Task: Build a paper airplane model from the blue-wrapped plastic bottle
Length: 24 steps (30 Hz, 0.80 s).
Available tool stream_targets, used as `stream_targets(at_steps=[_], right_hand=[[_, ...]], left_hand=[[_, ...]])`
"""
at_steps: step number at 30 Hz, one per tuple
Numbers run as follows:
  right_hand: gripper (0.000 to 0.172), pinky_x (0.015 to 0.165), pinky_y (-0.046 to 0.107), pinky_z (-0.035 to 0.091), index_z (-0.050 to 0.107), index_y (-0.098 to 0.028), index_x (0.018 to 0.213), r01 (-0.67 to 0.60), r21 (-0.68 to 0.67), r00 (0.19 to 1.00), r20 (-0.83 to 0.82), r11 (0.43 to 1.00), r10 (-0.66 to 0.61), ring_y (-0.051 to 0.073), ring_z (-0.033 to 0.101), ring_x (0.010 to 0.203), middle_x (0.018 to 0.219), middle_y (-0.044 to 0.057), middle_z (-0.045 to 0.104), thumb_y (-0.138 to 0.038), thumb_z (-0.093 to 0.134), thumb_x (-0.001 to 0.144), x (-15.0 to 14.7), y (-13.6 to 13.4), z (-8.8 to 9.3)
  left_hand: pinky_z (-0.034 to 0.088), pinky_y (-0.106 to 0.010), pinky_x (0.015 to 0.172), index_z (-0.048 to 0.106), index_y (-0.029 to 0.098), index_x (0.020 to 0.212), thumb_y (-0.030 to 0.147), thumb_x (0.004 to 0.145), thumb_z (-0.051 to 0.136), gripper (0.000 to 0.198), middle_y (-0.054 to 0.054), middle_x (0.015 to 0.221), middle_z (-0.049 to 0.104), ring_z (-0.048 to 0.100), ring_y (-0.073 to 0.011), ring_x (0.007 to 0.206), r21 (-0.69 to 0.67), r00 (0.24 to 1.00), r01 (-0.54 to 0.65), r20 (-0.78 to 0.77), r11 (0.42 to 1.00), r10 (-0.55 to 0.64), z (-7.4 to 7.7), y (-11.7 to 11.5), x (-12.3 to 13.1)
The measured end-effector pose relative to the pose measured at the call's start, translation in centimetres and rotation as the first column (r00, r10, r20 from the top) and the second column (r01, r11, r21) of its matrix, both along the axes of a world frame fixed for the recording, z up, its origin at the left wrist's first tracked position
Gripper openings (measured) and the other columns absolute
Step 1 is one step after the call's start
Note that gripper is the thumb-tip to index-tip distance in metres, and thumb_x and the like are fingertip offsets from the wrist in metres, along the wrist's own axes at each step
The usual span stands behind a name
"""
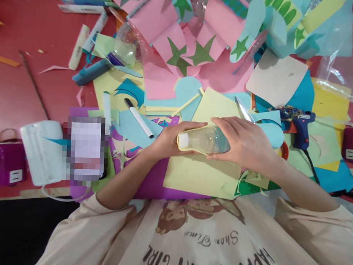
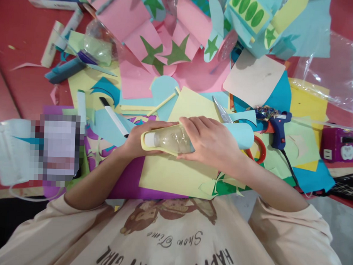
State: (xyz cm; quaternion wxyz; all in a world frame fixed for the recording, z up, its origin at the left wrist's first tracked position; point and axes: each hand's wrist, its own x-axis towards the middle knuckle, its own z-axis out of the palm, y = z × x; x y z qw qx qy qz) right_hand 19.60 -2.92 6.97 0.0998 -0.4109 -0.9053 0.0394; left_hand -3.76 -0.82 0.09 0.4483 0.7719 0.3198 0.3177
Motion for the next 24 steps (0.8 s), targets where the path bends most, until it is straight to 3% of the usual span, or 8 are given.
stream_targets(at_steps=[9,18,24], right_hand=[[0.077,0.076,0.037,0.052,0.054,-0.004,0.122,-0.007,0.007,1.000,-0.019,1.000,0.007,0.028,0.067,0.092,0.104,0.017,0.071,-0.063,0.069,0.075,-0.19,-0.04,0.30],[0.066,0.078,0.038,0.052,0.059,-0.008,0.115,-0.004,-0.032,1.000,-0.020,0.999,0.003,0.028,0.065,0.093,0.107,0.016,0.070,-0.059,0.071,0.075,-0.24,0.07,0.18],[0.075,0.077,0.038,0.052,0.059,-0.004,0.115,-0.016,0.007,1.000,0.020,1.000,0.016,0.028,0.065,0.090,0.106,0.018,0.069,-0.062,0.075,0.069,-0.43,0.16,0.24]], left_hand=[[0.058,-0.031,0.092,0.060,0.023,0.128,0.048,0.069,0.080,0.067,-0.011,0.124,0.069,0.069,-0.0236,0.108,-0.002,0.997,0.021,0.073,1.000,-0.021,0.45,-0.02,-0.02],[0.057,-0.033,0.092,0.062,0.020,0.125,0.051,0.069,0.078,0.066,-0.011,0.120,0.071,0.070,-0.0243,0.107,-0.061,0.999,0.007,0.041,0.998,-0.004,0.20,0.06,-0.13],[0.057,-0.030,0.089,0.062,0.021,0.124,0.050,0.072,0.077,0.062,-0.010,0.118,0.072,0.070,-0.0224,0.104,0.012,0.999,0.000,0.045,1.000,0.000,-0.01,0.25,-0.15]])
